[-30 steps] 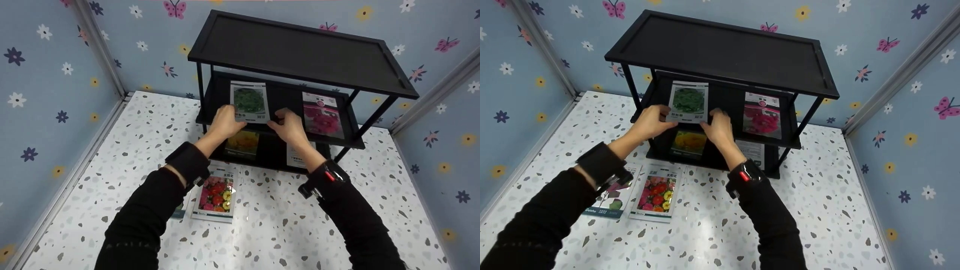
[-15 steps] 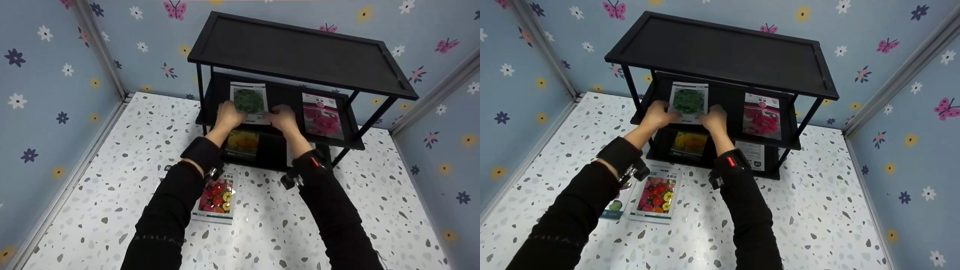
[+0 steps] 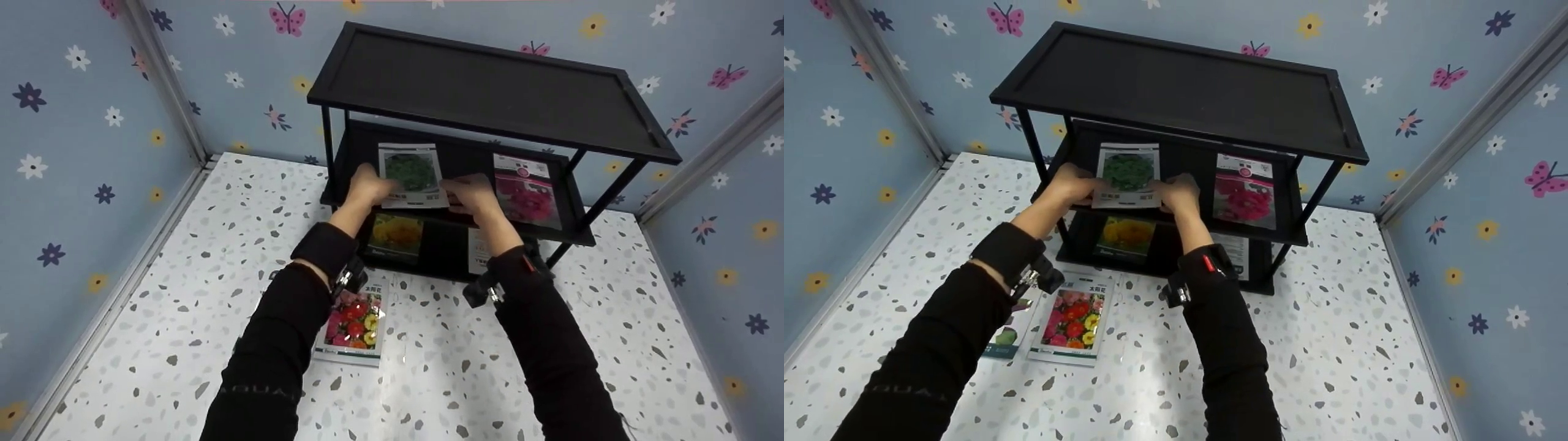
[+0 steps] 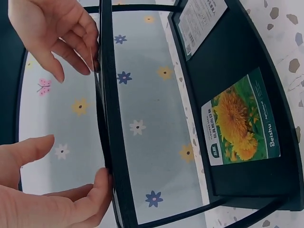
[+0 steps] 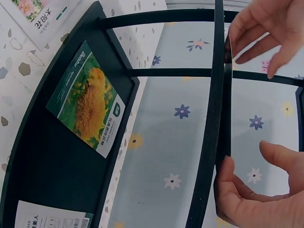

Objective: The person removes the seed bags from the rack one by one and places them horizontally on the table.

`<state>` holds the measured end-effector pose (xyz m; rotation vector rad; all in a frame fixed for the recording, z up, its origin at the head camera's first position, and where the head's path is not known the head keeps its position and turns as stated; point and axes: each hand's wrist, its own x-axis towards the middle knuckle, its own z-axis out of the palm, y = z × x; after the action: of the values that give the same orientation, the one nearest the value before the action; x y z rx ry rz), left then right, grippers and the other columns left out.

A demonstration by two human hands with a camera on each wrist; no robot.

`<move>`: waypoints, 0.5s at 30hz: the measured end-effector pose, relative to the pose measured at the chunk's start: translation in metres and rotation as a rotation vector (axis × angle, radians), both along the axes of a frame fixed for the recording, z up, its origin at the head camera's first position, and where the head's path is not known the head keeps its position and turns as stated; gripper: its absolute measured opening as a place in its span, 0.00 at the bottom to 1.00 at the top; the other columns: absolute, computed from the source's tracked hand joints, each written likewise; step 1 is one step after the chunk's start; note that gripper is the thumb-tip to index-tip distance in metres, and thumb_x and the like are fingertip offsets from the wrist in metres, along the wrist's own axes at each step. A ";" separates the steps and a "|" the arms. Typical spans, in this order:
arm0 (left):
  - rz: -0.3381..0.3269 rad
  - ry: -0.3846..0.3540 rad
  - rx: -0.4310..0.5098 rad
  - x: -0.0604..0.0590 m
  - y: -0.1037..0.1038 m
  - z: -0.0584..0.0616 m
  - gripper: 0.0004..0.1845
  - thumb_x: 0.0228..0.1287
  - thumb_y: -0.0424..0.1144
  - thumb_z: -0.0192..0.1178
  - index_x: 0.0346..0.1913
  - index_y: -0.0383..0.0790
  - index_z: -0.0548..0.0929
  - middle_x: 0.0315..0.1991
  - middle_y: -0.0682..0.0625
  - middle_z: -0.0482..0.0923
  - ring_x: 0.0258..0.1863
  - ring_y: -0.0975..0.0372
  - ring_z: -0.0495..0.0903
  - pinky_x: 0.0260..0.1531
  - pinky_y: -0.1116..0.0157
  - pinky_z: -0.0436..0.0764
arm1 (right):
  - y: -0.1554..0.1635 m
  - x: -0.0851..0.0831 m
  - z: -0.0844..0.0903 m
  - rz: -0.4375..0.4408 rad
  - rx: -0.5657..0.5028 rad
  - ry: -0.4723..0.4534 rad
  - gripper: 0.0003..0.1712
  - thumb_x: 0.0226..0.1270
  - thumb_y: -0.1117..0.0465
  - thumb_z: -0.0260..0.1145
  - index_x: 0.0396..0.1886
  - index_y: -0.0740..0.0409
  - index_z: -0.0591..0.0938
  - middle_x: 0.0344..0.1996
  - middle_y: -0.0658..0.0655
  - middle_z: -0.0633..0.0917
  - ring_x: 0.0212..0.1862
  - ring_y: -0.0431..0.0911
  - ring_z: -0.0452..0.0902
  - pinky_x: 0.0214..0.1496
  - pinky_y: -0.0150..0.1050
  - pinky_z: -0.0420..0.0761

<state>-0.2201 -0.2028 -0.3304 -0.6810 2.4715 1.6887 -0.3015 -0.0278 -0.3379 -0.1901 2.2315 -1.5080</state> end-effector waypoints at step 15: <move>0.075 0.062 0.182 0.018 0.001 -0.010 0.22 0.54 0.28 0.59 0.54 0.28 0.69 0.51 0.39 0.68 0.42 0.54 0.73 0.36 0.66 0.75 | 0.022 0.009 -0.011 0.036 -0.054 0.007 0.19 0.60 0.70 0.57 0.52 0.72 0.73 0.25 0.54 0.74 0.26 0.40 0.70 0.35 0.33 0.77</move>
<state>-0.2023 -0.2013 -0.3400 -0.7192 2.3198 1.9602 -0.2928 -0.0056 -0.3492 -0.2519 2.1826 -1.5518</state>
